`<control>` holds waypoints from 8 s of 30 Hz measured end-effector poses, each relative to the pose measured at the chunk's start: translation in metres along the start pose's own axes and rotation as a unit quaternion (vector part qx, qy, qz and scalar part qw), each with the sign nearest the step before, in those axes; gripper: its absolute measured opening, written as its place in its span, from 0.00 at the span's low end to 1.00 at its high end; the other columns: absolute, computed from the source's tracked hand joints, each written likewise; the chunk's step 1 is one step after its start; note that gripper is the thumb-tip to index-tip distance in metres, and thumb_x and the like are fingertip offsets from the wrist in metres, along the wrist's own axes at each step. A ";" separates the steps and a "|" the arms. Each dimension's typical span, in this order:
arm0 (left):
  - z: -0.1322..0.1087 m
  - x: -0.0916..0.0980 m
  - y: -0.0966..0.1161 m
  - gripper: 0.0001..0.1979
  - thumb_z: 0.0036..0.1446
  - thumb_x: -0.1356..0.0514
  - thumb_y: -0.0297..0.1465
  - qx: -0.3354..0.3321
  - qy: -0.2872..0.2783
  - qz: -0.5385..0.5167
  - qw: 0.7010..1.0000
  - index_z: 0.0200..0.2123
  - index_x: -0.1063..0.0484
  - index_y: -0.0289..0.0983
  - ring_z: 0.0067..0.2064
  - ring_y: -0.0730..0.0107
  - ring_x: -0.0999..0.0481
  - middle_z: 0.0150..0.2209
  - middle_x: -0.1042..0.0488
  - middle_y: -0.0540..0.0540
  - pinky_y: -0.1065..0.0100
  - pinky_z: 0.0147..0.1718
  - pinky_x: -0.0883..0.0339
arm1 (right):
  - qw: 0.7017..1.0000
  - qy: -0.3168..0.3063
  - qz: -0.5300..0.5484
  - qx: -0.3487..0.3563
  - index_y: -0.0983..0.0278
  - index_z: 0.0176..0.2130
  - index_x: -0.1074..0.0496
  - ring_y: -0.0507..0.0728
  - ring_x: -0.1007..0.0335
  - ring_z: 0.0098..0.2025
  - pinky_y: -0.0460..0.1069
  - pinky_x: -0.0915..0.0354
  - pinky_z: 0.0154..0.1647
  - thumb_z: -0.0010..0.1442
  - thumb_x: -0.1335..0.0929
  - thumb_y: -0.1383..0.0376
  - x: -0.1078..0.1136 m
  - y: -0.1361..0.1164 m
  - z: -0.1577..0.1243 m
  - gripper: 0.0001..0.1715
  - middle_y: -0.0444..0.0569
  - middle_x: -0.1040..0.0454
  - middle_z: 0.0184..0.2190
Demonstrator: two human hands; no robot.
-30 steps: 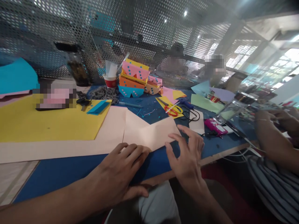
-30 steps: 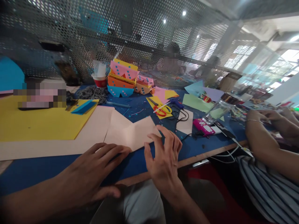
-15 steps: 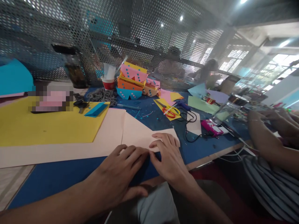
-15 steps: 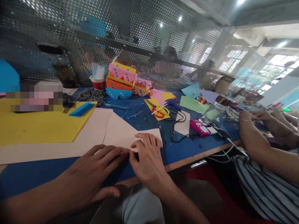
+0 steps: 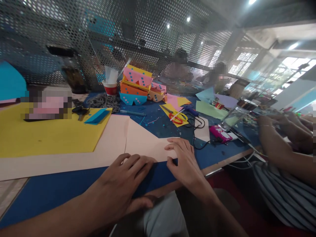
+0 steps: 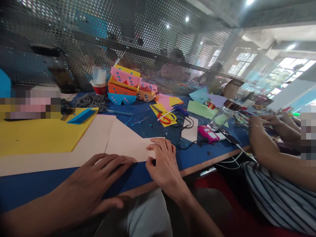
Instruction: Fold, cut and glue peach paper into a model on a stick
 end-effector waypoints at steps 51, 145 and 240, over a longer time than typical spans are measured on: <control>-0.019 0.021 -0.005 0.36 0.71 0.47 0.58 -0.018 0.049 0.058 0.997 0.61 0.26 0.33 0.53 0.49 0.24 0.54 0.19 0.39 0.50 0.58 0.41 | 0.988 -0.016 0.096 0.120 0.60 0.46 0.22 0.59 0.24 0.48 0.54 0.27 0.50 0.64 0.38 0.81 0.009 -0.007 -0.023 0.23 0.49 0.20 0.44; 0.038 -0.019 -0.061 0.06 0.64 0.42 0.33 0.182 -0.111 -0.117 0.970 0.33 0.30 0.42 0.40 0.50 0.24 0.34 0.22 0.45 0.52 0.41 0.37 | 0.989 -0.132 0.072 -0.003 0.60 0.43 0.27 0.61 0.30 0.47 0.57 0.42 0.51 0.54 0.33 0.76 -0.037 -0.028 0.019 0.18 0.46 0.23 0.40; 0.019 -0.024 -0.083 0.10 0.69 0.44 0.36 0.081 -0.098 -0.218 0.968 0.44 0.23 0.42 0.49 0.55 0.24 0.47 0.23 0.44 0.57 0.47 0.31 | 0.968 -0.137 0.204 -0.053 0.58 0.54 0.23 0.55 0.23 0.54 0.53 0.34 0.61 0.56 0.37 0.82 0.003 0.061 0.001 0.33 0.46 0.19 0.49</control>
Point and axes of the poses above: each hand's wrist, its own z-axis towards the middle knuckle, its own x-axis out of the back of the hand, y = z × x, the point moved 10 cm from there along z, towards the middle knuckle
